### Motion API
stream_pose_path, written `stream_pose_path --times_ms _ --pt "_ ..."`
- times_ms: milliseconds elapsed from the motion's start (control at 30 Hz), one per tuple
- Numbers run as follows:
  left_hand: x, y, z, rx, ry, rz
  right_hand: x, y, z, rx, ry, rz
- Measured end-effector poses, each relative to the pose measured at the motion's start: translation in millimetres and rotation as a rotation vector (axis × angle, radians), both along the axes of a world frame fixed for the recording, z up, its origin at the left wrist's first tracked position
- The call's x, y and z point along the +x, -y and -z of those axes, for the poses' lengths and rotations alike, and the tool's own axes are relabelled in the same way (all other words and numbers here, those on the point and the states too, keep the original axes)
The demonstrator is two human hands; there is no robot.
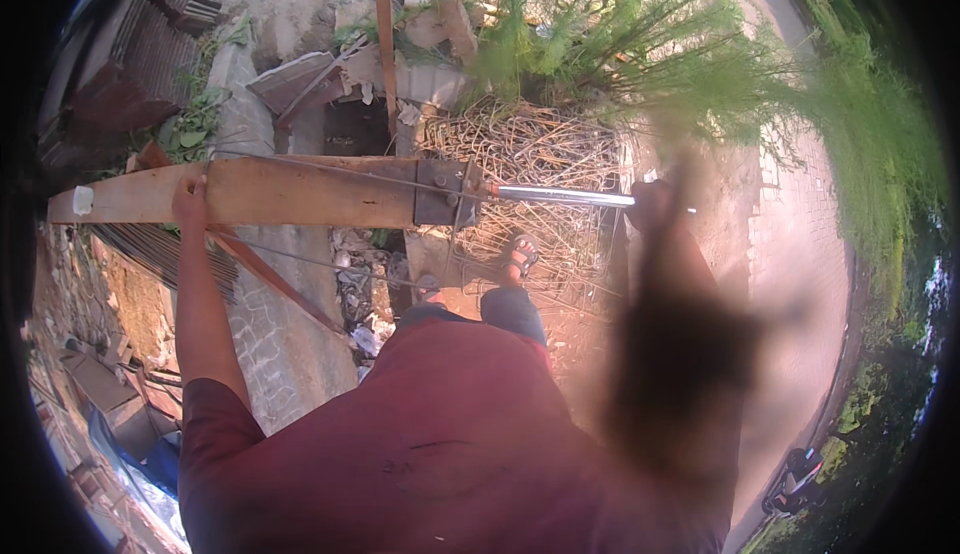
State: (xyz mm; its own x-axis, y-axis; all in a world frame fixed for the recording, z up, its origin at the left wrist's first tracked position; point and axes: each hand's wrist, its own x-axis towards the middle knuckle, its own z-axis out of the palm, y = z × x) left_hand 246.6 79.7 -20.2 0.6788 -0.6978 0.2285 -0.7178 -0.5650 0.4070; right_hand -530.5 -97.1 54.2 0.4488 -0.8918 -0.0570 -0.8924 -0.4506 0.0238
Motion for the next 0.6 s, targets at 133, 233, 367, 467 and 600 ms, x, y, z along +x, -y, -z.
stream_pose_path --times_ms 133,233,367,467,600 --pt "-5 2 -1 0.009 -0.001 -0.017 22 63 -17 -0.013 -0.079 -0.221" --pt "-3 0 0 0.076 0.034 -0.068 35 118 -11 -0.087 -0.060 -0.522" --pt "-9 -1 -3 0.111 0.075 -0.112 86 160 -30 0.011 -0.288 -0.565" --pt "-12 4 -3 0.119 0.099 -0.122 113 188 -28 -0.047 -0.197 -0.752" --pt "-2 -4 2 0.103 0.042 -0.126 149 220 -16 -0.017 -0.084 -0.962"
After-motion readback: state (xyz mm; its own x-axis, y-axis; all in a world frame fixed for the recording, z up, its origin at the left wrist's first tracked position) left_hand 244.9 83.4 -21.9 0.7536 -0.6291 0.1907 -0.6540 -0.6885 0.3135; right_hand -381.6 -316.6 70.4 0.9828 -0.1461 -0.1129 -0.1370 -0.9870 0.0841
